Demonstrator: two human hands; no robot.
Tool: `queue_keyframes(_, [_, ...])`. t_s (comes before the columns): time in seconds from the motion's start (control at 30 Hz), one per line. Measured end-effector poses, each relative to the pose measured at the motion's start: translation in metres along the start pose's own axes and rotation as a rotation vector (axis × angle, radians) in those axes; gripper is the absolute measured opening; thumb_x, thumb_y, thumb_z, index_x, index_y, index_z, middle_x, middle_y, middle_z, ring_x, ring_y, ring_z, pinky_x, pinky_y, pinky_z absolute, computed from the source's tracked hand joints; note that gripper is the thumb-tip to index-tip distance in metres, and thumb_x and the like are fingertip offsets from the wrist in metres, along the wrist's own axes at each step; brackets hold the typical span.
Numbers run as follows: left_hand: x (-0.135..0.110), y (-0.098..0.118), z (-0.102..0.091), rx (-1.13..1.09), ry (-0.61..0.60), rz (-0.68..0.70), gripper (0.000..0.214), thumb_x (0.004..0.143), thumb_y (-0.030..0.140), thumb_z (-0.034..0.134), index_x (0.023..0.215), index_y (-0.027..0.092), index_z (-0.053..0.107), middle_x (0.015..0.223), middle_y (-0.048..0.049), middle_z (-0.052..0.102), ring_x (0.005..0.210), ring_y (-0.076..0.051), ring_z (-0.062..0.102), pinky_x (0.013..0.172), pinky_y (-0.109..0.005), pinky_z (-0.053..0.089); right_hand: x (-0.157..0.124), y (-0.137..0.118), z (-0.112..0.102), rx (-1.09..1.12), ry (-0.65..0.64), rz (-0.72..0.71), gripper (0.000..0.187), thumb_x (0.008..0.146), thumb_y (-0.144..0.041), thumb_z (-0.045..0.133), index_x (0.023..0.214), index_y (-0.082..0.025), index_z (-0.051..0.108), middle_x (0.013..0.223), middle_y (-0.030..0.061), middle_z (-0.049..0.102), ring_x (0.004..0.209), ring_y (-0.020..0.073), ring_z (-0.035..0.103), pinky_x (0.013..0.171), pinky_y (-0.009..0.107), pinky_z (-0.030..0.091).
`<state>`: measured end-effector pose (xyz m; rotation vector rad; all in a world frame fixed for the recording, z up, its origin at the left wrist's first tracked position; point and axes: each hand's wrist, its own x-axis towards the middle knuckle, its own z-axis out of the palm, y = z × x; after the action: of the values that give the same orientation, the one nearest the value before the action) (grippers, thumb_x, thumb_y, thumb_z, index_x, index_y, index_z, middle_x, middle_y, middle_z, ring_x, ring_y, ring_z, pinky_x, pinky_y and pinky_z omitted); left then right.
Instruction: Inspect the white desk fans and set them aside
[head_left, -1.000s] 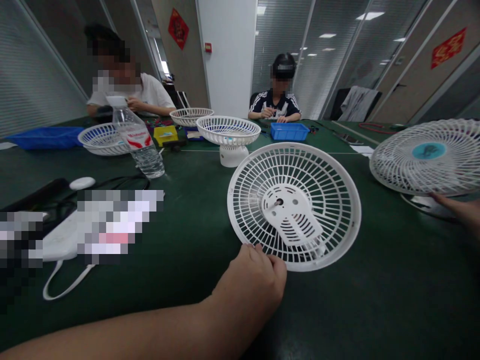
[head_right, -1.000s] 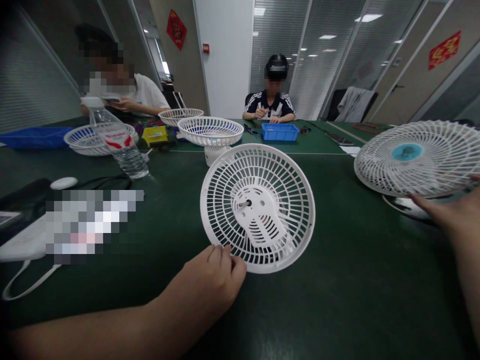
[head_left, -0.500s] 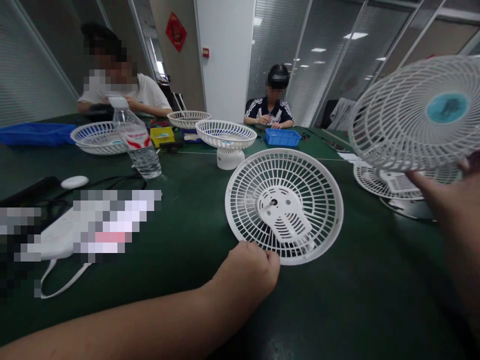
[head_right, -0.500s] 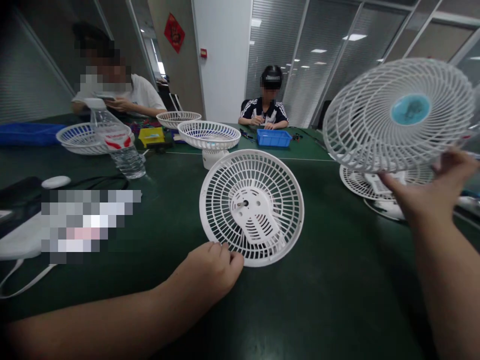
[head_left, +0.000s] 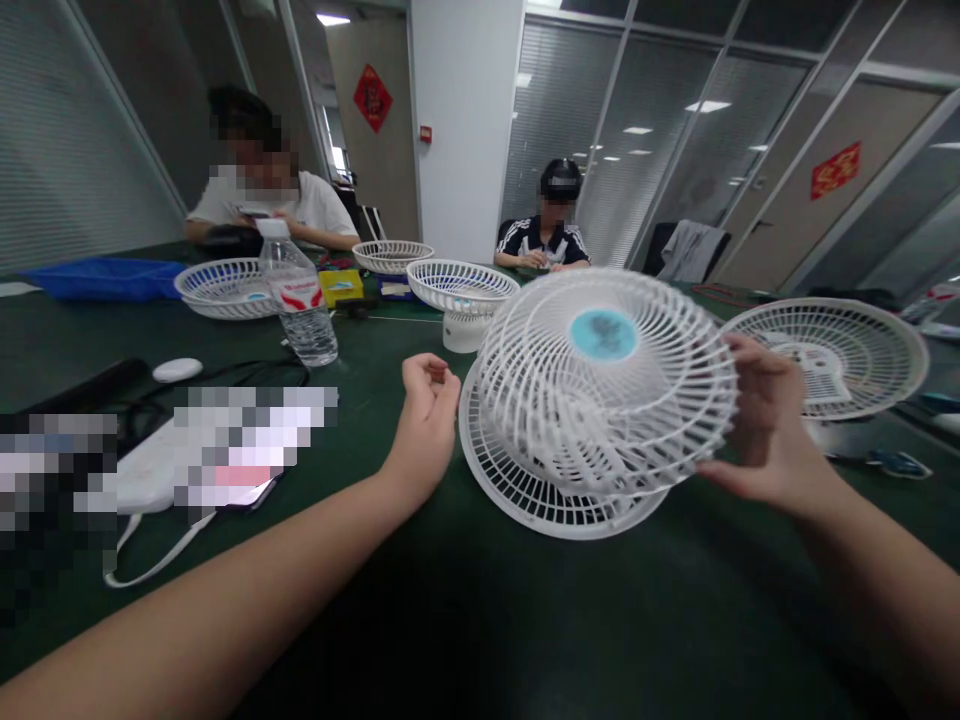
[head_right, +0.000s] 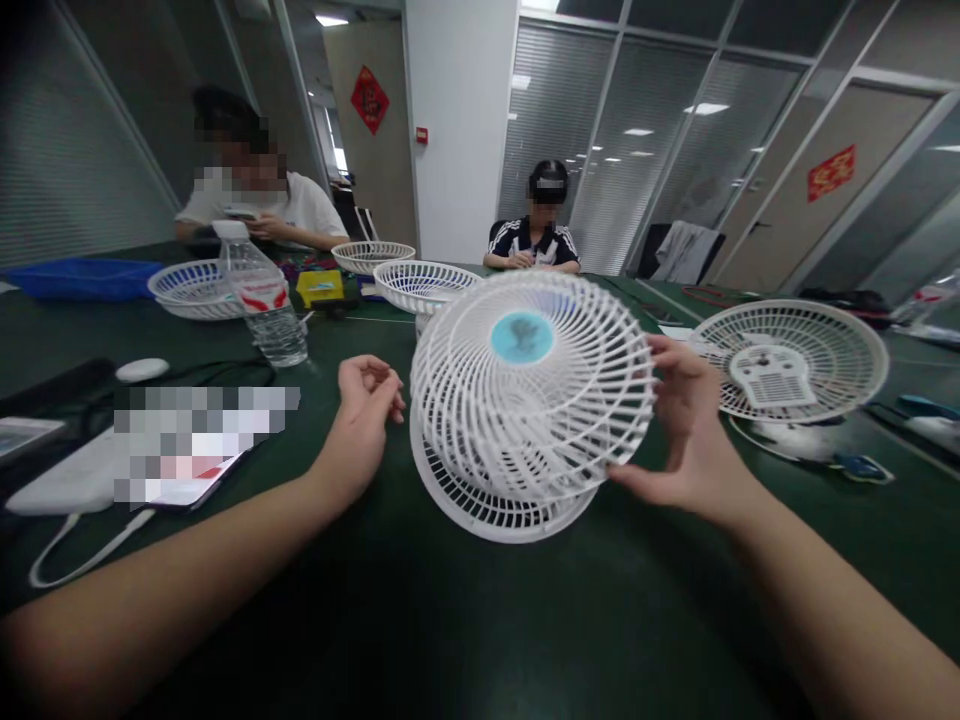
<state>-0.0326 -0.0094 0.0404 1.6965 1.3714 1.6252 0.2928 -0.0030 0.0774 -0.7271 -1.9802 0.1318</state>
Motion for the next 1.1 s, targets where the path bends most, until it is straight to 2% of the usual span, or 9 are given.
queue_keyframes(0.03, [0.000, -0.007, 0.004, -0.023, 0.029, -0.053, 0.017, 0.094, 0.027, 0.037, 0.108, 0.022, 0.045, 0.100, -0.0035, 0.052, 0.088, -0.016, 0.055, 0.080, -0.032, 0.047, -0.003, -0.004, 0.003, -0.084, -0.079, -0.057, 0.097, 0.041, -0.041, 0.085, 0.124, -0.032, 0.036, 0.138, 0.0069, 0.033, 0.133, 0.0293, 0.031, 0.111, 0.052, 0.032])
queue_keyframes(0.1, [-0.004, -0.018, 0.010, -0.024, 0.006, -0.090, 0.020, 0.094, 0.028, 0.036, 0.111, 0.022, 0.044, 0.110, -0.0061, 0.051, 0.104, -0.019, 0.052, 0.094, -0.038, 0.041, -0.006, -0.014, 0.008, -0.210, -0.174, -0.147, 0.102, 0.039, -0.040, 0.087, 0.125, -0.031, 0.033, 0.141, 0.0087, 0.029, 0.135, 0.0308, 0.028, 0.113, 0.053, 0.031])
queue_keyframes(0.23, [-0.011, -0.024, 0.013, 0.081, -0.033, -0.023, 0.027, 0.096, 0.031, 0.032, 0.117, 0.020, 0.046, 0.121, -0.0090, 0.048, 0.119, -0.021, 0.044, 0.106, -0.041, 0.032, -0.009, -0.022, 0.011, -0.291, -0.138, -0.235, 0.099, 0.040, -0.045, 0.088, 0.124, -0.030, 0.036, 0.139, 0.0094, 0.031, 0.133, 0.0331, 0.033, 0.110, 0.057, 0.035])
queue_keyframes(0.37, [-0.007, -0.023, 0.007, 0.092, -0.096, 0.074, 0.035, 0.098, 0.037, 0.029, 0.117, 0.019, 0.053, 0.122, -0.0092, 0.054, 0.120, -0.022, 0.047, 0.107, -0.041, 0.032, -0.014, -0.012, 0.012, -0.251, -0.115, -0.281, 0.105, 0.035, -0.048, 0.089, 0.125, -0.032, 0.038, 0.142, 0.0076, 0.029, 0.131, 0.0362, 0.034, 0.106, 0.062, 0.037])
queue_keyframes(0.57, [0.000, -0.028, 0.009, -0.060, -0.265, -0.007, 0.041, 0.097, 0.040, 0.036, 0.130, 0.019, 0.049, 0.136, -0.0080, 0.053, 0.127, -0.023, 0.047, 0.110, -0.042, 0.031, -0.017, -0.007, 0.020, -0.254, -0.128, -0.323, 0.105, 0.037, -0.044, 0.089, 0.127, -0.029, 0.038, 0.144, 0.0098, 0.029, 0.131, 0.0383, 0.033, 0.102, 0.064, 0.039])
queue_keyframes(0.77, [-0.002, -0.035, 0.013, -0.030, -0.257, 0.041, 0.044, 0.098, 0.041, 0.035, 0.135, 0.017, 0.044, 0.141, -0.0105, 0.047, 0.133, -0.023, 0.040, 0.113, -0.043, 0.027, -0.014, -0.013, 0.023, -0.223, -0.088, -0.328, 0.109, 0.036, -0.033, 0.089, 0.132, -0.024, 0.040, 0.144, 0.0149, 0.032, 0.132, 0.0391, 0.034, 0.105, 0.063, 0.035])
queue_keyframes(0.93, [-0.002, -0.037, 0.013, 0.001, -0.226, 0.035, 0.043, 0.098, 0.039, 0.034, 0.135, 0.018, 0.040, 0.139, -0.0116, 0.047, 0.131, -0.025, 0.041, 0.111, -0.046, 0.029, -0.014, -0.015, 0.024, -0.260, -0.126, -0.320, 0.111, 0.042, -0.032, 0.086, 0.141, -0.028, 0.035, 0.146, 0.0084, 0.033, 0.134, 0.0341, 0.033, 0.110, 0.060, 0.032])
queue_keyframes(1.1, [-0.003, -0.035, 0.014, -0.051, -0.221, 0.031, 0.043, 0.098, 0.039, 0.034, 0.134, 0.016, 0.040, 0.139, -0.0126, 0.046, 0.131, -0.024, 0.041, 0.111, -0.044, 0.029, -0.015, -0.012, 0.025, -0.303, -0.070, -0.336, 0.113, 0.037, -0.035, 0.087, 0.139, -0.029, 0.038, 0.143, 0.0074, 0.037, 0.129, 0.0347, 0.039, 0.107, 0.059, 0.036])
